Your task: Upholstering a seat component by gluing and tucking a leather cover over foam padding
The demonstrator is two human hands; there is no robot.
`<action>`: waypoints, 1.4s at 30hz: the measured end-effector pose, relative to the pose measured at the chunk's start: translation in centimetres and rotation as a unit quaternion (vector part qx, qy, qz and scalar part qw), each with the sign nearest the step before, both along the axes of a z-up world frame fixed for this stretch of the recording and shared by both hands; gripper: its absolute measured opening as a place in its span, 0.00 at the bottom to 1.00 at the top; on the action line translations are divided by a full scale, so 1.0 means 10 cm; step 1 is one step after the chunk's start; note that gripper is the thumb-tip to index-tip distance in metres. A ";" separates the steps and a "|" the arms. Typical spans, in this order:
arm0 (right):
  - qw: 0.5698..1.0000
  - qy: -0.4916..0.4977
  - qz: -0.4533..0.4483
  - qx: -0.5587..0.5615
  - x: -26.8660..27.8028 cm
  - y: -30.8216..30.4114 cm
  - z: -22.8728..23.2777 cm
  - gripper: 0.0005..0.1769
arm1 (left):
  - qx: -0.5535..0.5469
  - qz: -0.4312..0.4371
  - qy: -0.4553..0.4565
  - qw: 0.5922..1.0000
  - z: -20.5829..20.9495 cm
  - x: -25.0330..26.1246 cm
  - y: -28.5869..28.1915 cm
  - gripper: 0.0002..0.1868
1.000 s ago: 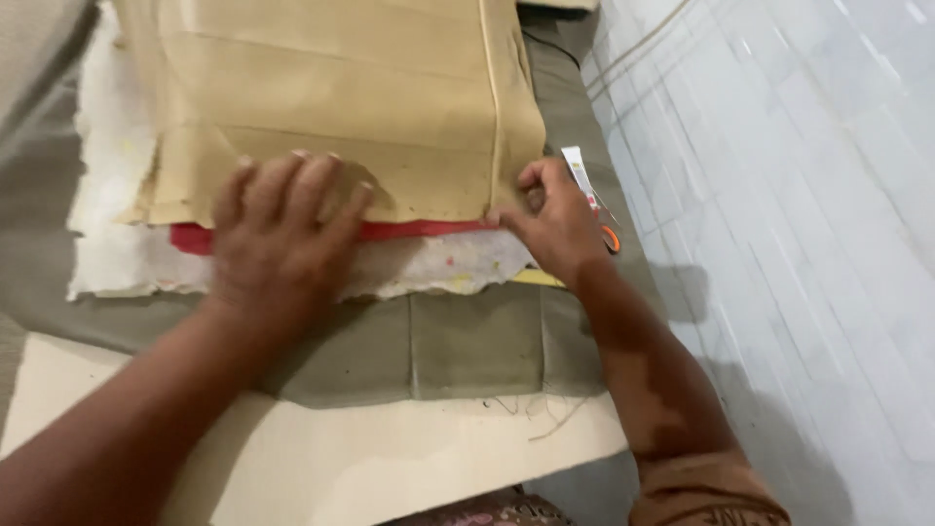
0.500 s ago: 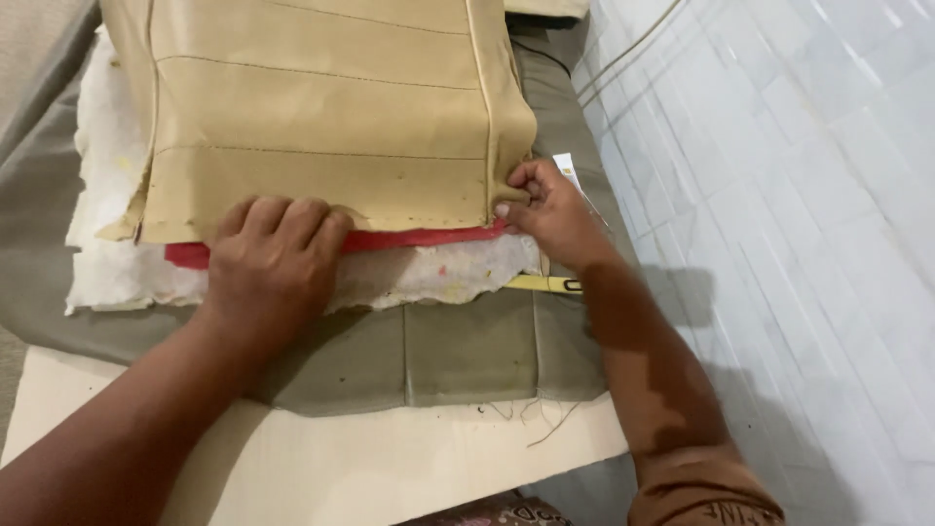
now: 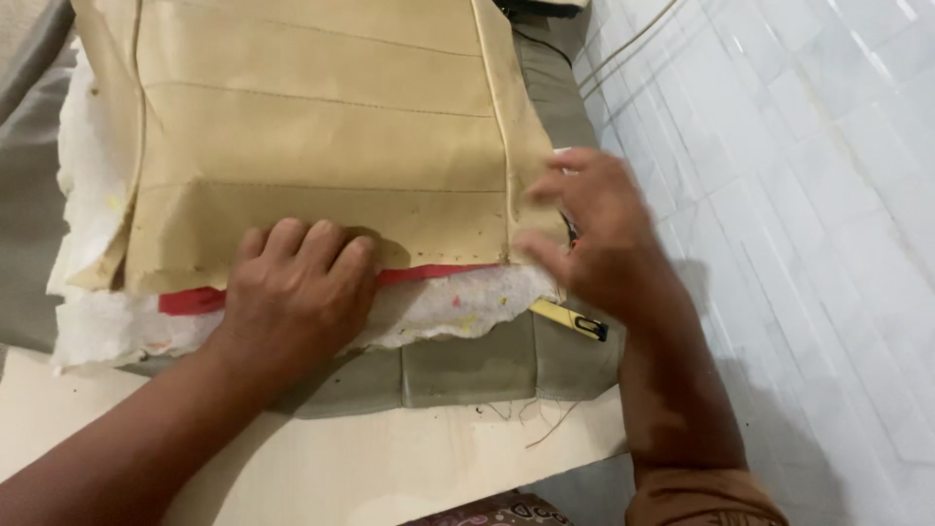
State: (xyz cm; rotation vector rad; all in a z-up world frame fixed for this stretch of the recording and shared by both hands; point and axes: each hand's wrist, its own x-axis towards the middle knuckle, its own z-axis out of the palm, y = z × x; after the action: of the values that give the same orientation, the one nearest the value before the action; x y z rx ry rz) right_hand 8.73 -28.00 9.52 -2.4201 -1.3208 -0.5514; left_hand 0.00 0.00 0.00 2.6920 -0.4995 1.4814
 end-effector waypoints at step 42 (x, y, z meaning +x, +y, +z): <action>0.988 -0.128 0.024 0.079 0.38 -0.10 -0.99 0.08 | -0.034 -0.043 -0.023 0.998 0.01 0.05 -0.42 0.09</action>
State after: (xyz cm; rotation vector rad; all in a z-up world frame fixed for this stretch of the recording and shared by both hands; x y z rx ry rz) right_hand 12.56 -29.03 -0.38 -2.2394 -1.3719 -0.9414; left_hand 0.53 -4.20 0.06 2.5566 -0.5489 1.5127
